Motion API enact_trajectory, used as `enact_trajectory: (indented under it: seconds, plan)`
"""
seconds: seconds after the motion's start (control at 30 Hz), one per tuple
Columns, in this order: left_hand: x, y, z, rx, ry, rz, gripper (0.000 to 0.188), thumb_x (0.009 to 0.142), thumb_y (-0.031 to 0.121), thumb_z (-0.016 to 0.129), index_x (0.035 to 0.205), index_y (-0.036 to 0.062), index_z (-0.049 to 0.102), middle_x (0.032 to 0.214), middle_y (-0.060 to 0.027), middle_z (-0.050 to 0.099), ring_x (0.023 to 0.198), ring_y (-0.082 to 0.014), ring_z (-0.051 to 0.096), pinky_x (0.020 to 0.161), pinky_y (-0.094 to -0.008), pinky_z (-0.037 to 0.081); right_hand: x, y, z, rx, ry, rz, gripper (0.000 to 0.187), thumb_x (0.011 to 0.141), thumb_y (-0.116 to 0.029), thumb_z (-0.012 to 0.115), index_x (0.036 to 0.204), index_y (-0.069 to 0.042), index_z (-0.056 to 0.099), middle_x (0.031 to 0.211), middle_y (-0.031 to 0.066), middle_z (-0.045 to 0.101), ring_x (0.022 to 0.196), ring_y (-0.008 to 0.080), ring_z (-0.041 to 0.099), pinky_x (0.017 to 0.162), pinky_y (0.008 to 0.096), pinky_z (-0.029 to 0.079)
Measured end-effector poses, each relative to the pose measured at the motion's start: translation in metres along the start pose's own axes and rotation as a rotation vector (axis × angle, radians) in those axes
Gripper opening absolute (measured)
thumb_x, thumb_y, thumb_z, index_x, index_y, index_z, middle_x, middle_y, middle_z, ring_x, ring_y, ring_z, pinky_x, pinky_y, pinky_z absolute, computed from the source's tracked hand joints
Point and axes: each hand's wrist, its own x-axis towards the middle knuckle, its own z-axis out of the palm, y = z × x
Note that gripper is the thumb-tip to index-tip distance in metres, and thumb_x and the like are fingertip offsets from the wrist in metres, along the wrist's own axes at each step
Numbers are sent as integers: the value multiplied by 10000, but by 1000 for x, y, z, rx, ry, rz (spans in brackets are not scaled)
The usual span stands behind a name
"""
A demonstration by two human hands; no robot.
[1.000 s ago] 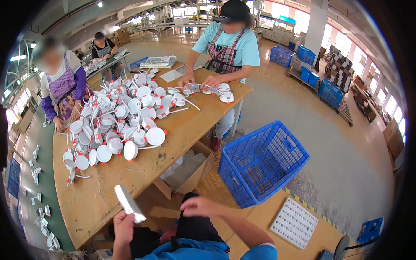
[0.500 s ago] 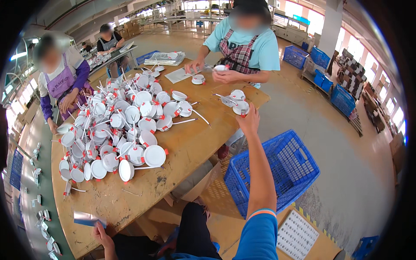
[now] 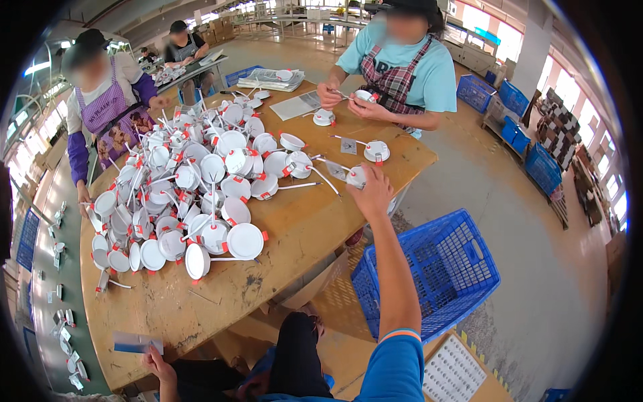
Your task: The recorder is applying informative labels and stickers to LED lamp components and organizing them into trays.
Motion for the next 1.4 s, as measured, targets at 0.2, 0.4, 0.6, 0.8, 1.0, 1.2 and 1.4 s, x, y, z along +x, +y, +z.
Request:
enact_trajectory:
  seconds: [0.2,0.4,0.6,0.8,1.0,1.2,1.4]
  plan:
    - [-2,-11,-3,-40,-4,-16,304,834,152,440,577,0,380,557,-104,386,519,-199,372,484,-337,250,-9,-12,-9,33,-16,-18,636,619,-283,704,1192,-158,458,1204,73,450,1112,287,396,931,430,296]
    - [11,26,5,-173,-27,48,202,684,165,499,707,-33,527,715,-120,539,645,-214,508,591,-293,379,-46,-17,-15,189,230,-139,592,632,-186,679,1166,-75,448,1154,136,460,1084,305,405,913,429,310]
    - [15,34,7,-235,-17,162,195,719,147,479,704,-37,543,662,-111,538,597,-208,510,555,-282,378,-168,-48,-46,557,-31,-191,442,658,-73,620,1076,-7,491,1065,159,499,1009,293,469,851,368,382]
    - [11,26,2,-369,-74,77,260,797,167,427,736,-49,557,682,-114,549,617,-198,525,570,-281,391,-218,-86,-75,739,-218,-59,377,695,-70,610,1058,-19,523,978,122,564,884,223,561,780,308,442]
    - [8,20,0,-497,-49,71,235,820,114,402,815,-57,563,712,-95,558,655,-162,537,594,-265,403,-274,-115,-74,695,-465,-133,338,736,-106,594,1059,-26,531,863,116,613,795,205,603,713,304,468]
    - [10,5,-6,-646,-87,-100,227,860,129,420,861,-47,564,681,-27,547,613,-84,518,539,-215,401,-306,-146,-90,419,-815,-409,352,744,-204,592,1042,-27,535,881,148,607,819,279,587,718,359,463]
    - [11,-2,-5,-760,-89,-217,212,871,126,428,818,-26,566,667,-16,558,569,-62,513,501,-195,409,-331,-149,-96,244,-827,-536,368,719,-246,600,1016,-35,551,919,169,589,881,327,551,748,406,441]
